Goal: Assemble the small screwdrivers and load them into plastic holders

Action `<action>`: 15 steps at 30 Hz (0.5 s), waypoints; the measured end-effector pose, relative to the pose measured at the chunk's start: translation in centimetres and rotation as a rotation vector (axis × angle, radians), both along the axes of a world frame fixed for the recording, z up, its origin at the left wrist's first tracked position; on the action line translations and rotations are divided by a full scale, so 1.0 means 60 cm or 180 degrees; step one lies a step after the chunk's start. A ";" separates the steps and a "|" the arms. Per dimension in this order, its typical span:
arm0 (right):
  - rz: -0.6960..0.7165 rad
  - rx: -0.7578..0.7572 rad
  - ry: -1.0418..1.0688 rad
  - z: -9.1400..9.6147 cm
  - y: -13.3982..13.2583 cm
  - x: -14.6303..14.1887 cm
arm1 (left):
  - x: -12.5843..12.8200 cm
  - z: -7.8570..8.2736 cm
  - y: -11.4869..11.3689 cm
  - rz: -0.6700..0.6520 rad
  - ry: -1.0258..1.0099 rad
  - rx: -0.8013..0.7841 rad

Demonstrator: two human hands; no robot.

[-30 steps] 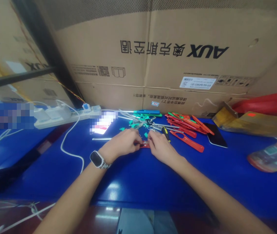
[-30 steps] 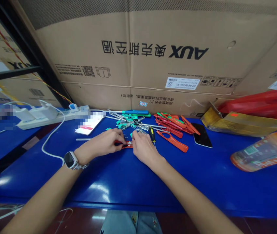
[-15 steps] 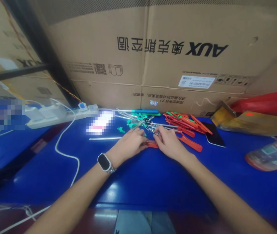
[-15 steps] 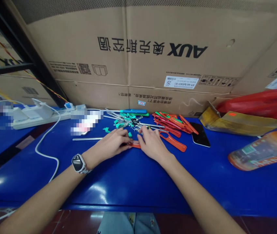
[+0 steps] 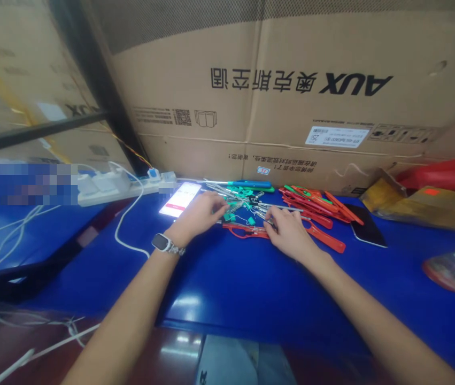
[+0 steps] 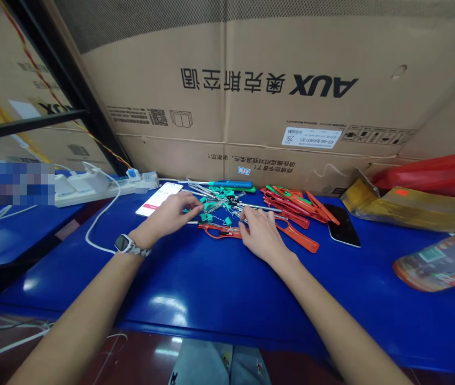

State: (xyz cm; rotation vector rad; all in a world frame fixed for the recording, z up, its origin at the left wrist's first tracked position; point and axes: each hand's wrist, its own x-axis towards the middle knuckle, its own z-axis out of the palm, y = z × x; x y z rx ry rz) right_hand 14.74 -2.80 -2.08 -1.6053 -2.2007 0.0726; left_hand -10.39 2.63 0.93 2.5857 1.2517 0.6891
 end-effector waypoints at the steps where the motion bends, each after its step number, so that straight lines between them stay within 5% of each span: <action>1: -0.0025 0.0026 0.0139 0.003 0.004 -0.005 | -0.010 0.000 0.006 0.0084 0.0025 -0.0043; 10: 0.0168 -0.0241 0.0021 0.027 0.071 -0.077 | -0.012 -0.028 0.022 0.0066 0.0199 -0.0099; 15: 0.0223 -0.0491 0.0144 0.028 0.090 -0.074 | -0.008 -0.035 0.024 0.0057 0.0169 -0.0160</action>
